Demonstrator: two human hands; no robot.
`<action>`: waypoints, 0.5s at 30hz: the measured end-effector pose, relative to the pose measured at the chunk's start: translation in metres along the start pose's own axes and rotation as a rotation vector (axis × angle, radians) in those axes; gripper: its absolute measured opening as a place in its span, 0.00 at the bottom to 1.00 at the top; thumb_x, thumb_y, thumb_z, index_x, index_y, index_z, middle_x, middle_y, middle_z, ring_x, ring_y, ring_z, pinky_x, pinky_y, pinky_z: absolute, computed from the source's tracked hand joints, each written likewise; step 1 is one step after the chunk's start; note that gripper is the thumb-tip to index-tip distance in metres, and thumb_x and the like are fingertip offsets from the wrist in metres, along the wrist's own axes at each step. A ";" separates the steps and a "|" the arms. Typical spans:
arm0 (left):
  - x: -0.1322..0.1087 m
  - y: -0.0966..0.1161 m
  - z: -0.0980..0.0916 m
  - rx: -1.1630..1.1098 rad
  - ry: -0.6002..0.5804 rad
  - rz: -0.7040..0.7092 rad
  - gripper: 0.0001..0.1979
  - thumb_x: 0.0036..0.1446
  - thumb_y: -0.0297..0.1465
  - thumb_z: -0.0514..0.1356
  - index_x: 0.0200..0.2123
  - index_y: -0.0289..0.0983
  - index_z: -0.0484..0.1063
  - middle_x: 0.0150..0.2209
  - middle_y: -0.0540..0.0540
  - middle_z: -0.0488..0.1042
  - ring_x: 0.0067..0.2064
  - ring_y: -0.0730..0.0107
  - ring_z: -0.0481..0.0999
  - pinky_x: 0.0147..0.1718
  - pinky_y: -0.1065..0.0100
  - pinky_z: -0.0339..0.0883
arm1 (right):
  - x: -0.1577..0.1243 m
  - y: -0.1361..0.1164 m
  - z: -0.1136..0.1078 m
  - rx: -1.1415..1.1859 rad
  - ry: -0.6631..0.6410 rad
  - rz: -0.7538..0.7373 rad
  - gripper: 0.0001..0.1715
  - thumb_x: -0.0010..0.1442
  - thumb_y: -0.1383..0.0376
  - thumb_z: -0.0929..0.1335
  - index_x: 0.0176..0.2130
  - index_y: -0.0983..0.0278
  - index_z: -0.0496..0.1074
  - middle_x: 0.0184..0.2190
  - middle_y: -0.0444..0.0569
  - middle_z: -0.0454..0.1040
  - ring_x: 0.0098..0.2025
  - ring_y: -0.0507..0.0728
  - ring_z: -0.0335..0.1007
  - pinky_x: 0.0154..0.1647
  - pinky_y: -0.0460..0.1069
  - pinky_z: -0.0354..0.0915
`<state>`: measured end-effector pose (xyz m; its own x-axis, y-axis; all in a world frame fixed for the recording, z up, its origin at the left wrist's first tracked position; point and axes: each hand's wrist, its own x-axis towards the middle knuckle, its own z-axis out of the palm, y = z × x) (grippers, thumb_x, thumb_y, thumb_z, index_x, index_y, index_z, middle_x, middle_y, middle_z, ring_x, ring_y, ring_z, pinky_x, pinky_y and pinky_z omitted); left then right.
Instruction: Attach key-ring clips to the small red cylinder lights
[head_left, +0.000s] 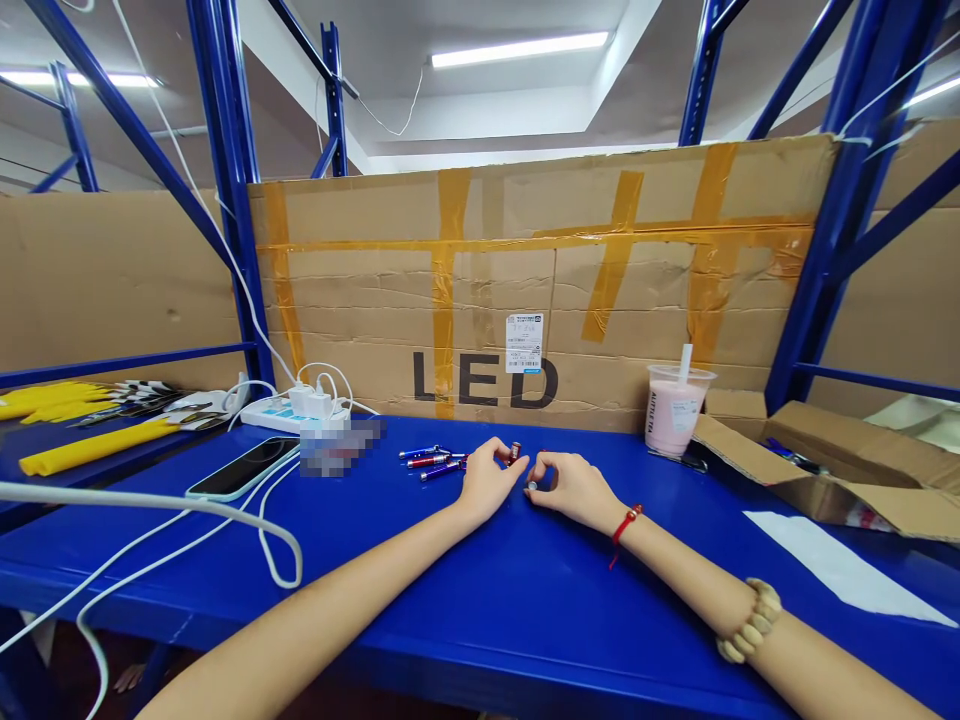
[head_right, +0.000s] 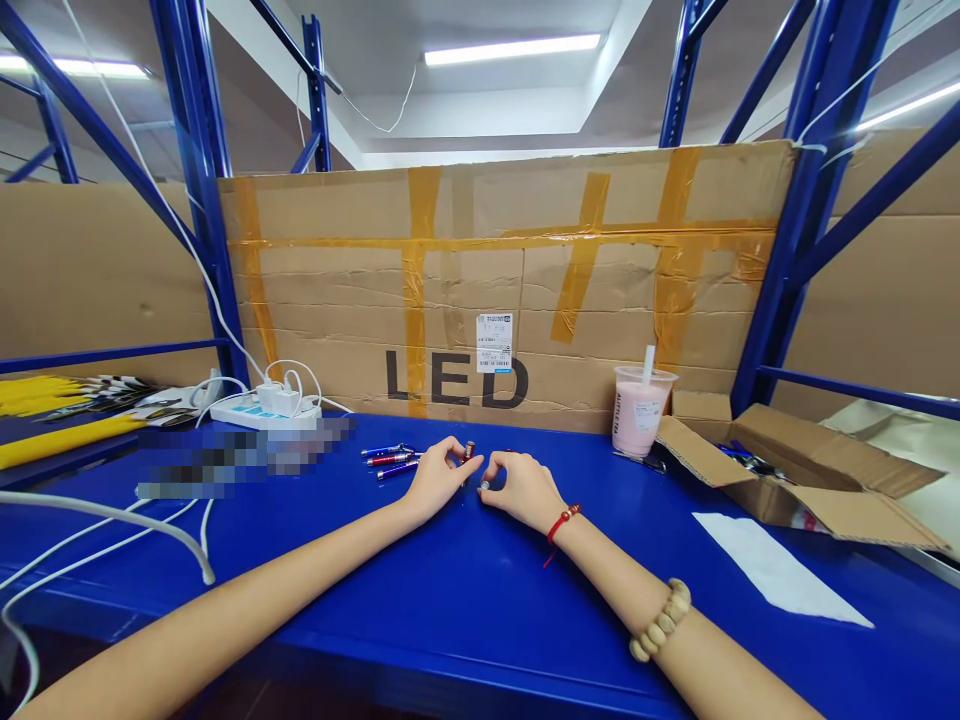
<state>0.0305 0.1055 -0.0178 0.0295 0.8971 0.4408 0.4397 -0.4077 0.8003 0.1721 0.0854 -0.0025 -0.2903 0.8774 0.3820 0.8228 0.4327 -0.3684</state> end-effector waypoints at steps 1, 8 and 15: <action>0.001 -0.001 0.000 -0.004 0.004 -0.012 0.09 0.49 0.28 0.61 0.25 0.28 0.63 0.25 0.52 0.65 0.24 0.82 0.61 0.24 0.80 0.51 | 0.000 0.000 -0.001 0.009 0.011 -0.003 0.06 0.43 0.62 0.65 0.25 0.62 0.67 0.29 0.41 0.72 0.30 0.51 0.65 0.24 0.43 0.50; 0.002 -0.001 -0.002 -0.083 -0.007 -0.030 0.08 0.51 0.27 0.59 0.27 0.27 0.64 0.26 0.50 0.65 0.26 0.80 0.64 0.25 0.80 0.55 | 0.000 0.001 -0.001 0.106 0.030 0.002 0.05 0.44 0.64 0.65 0.25 0.63 0.65 0.18 0.40 0.69 0.23 0.49 0.66 0.25 0.42 0.54; 0.001 0.004 -0.001 -0.097 -0.049 -0.008 0.07 0.56 0.28 0.55 0.30 0.28 0.68 0.26 0.50 0.66 0.25 0.80 0.64 0.24 0.80 0.55 | 0.003 0.007 0.004 0.229 0.010 -0.034 0.09 0.47 0.60 0.65 0.28 0.64 0.66 0.22 0.41 0.71 0.18 0.48 0.64 0.23 0.43 0.57</action>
<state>0.0314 0.1043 -0.0138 0.0718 0.9066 0.4158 0.3510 -0.4131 0.8403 0.1748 0.0918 -0.0071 -0.3105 0.8596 0.4057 0.6795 0.4992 -0.5377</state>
